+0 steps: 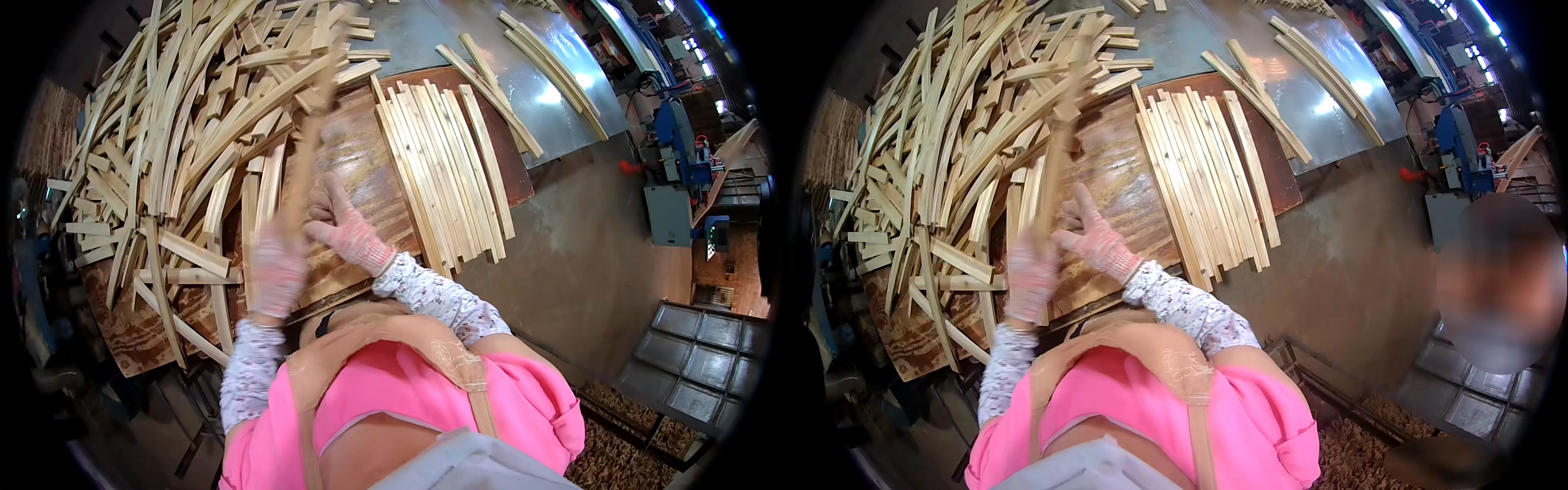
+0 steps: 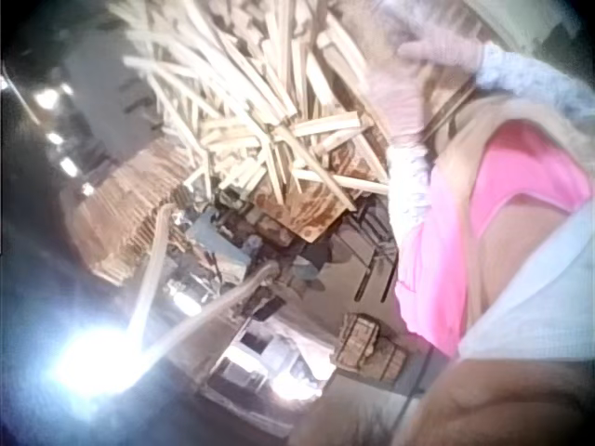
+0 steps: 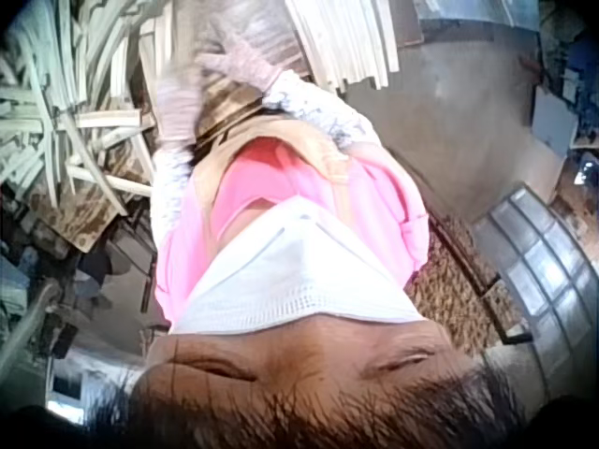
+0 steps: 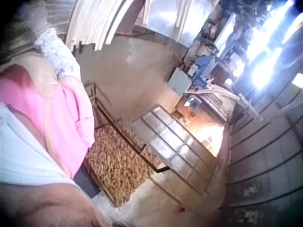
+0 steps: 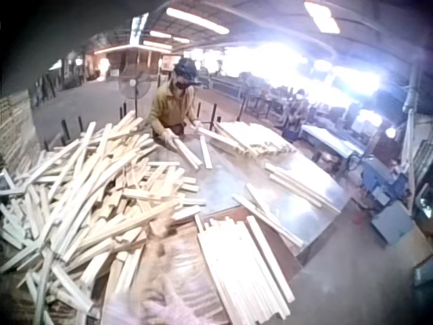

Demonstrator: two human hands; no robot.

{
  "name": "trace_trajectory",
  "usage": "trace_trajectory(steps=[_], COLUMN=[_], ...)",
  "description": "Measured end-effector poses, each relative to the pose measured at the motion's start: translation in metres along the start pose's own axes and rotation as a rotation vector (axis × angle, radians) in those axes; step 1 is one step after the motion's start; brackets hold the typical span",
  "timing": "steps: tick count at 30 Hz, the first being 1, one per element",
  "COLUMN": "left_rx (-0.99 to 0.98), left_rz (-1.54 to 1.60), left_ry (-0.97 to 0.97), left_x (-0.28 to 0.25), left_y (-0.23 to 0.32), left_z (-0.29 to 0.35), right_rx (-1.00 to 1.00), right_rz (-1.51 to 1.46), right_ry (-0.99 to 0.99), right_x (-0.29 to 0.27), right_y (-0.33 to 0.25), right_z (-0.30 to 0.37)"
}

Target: The person repeatedly picks up thin wooden strips from a large pile on a workbench and arranges them into a neat, aligned stack. The person handles the strips by hand, moving them from a disorganized pile to a growing organized stack on the right side of the bench.

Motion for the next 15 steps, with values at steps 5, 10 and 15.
trace_trajectory(steps=[5,10,15], left_rx=[0.546,0.137,0.09], left_rz=[-0.513,-0.301,-0.658], left_ry=[0.024,0.216,0.596], left_x=[0.102,0.077,-0.002], left_y=[0.037,-0.04,-0.037], left_z=[0.011,-0.01,-0.037], right_rx=[0.336,-0.037,0.204], right_rz=[-0.173,0.327,1.045], right_ry=[0.327,0.415,0.707], right_x=[-0.123,-0.37,-0.495], right_y=[0.025,0.016,-0.017], right_z=[0.0,-0.029,-0.057])
Point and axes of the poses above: each hand's wrist, its own z-axis away from the middle knuckle, its own x-axis out of the palm, y = z × x, the point moved 6 cm from there along -z, towards the middle knuckle, and after that the axes turned 3 degrees about -x, right-handed, at the moved point
